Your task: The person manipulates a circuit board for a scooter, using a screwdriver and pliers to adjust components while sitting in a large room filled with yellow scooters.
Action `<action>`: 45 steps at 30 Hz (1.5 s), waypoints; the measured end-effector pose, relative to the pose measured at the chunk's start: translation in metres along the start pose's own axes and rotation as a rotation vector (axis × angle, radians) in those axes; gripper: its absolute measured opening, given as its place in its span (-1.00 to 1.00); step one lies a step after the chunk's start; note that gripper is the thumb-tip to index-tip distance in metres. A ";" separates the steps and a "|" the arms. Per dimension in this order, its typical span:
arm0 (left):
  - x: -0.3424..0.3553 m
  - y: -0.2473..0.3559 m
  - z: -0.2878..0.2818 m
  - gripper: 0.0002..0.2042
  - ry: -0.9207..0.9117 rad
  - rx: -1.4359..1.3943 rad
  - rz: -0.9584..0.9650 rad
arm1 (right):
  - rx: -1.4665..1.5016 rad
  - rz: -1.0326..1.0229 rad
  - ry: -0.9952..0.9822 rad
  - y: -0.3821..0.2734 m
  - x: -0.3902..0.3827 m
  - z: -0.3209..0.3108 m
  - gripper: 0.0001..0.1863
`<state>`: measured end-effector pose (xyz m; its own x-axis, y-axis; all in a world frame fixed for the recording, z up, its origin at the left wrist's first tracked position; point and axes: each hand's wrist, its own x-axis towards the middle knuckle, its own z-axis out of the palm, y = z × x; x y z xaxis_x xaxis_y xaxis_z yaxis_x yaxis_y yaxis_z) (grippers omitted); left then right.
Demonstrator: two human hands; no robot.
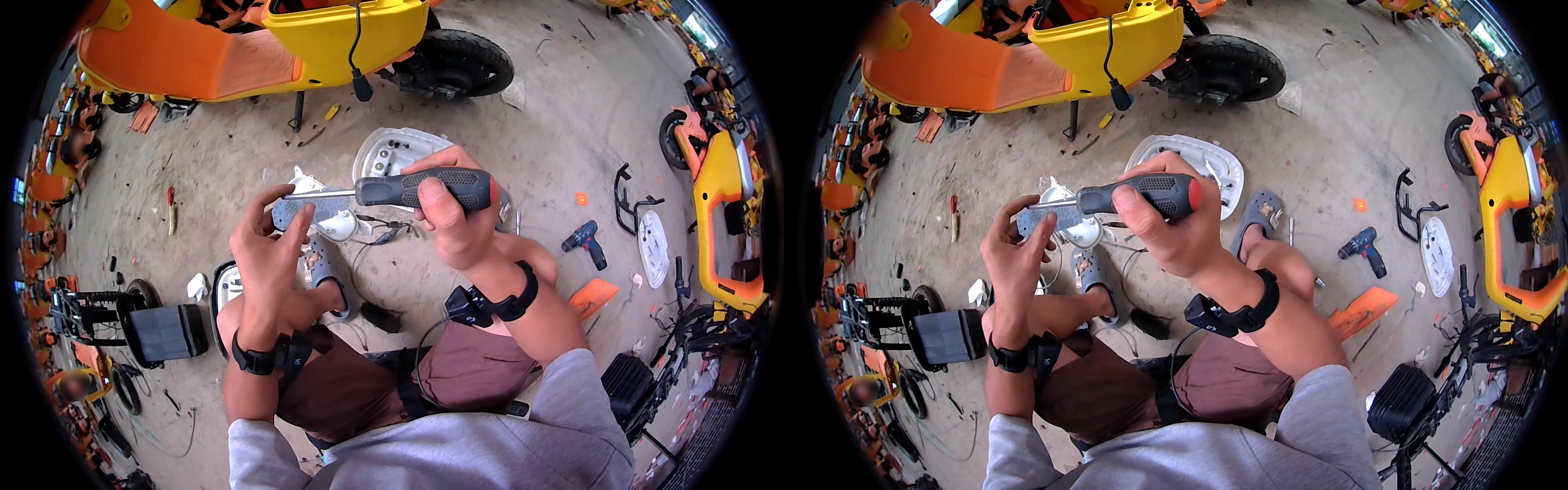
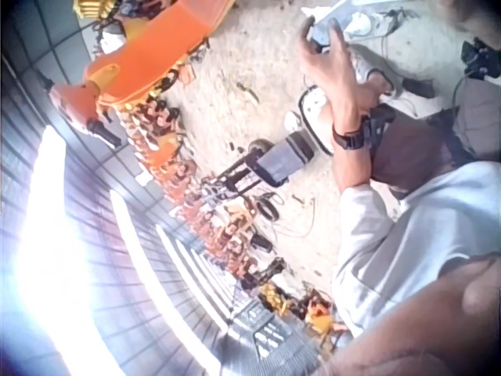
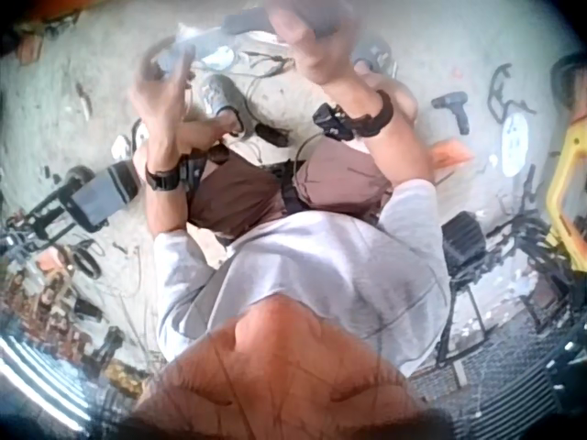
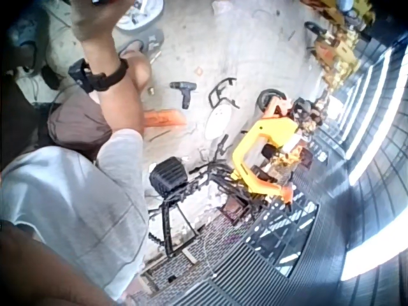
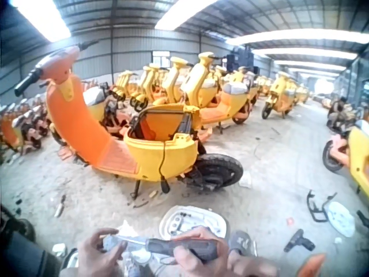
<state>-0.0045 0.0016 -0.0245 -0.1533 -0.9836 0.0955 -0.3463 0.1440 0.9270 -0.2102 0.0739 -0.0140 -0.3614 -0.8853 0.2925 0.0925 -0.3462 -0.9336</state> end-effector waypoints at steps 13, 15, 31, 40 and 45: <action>0.005 -0.004 -0.013 -0.69 -0.024 -0.196 -0.033 | 0.187 -0.039 0.148 0.013 0.011 0.000 -0.62; 0.006 -0.004 -0.014 -0.70 -0.060 -0.298 -0.048 | 0.166 -0.042 0.186 0.013 0.012 -0.001 -0.57; 0.004 0.003 -0.019 -0.64 -0.380 -0.580 -0.104 | -0.007 0.083 0.040 0.015 0.010 0.006 -0.84; 0.001 0.003 -0.020 -0.65 -0.440 -0.586 -0.035 | 0.015 0.419 -0.070 0.014 0.013 0.012 -0.73; 0.000 0.005 -0.020 -0.65 -0.479 -0.586 -0.047 | 0.088 0.433 -0.080 0.017 0.012 0.009 -0.70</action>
<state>0.0120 0.0002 -0.0125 -0.5822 -0.8130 0.0070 0.1659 -0.1103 0.9800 -0.2042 0.0546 -0.0242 -0.1996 -0.9745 -0.1027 0.2991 0.0392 -0.9534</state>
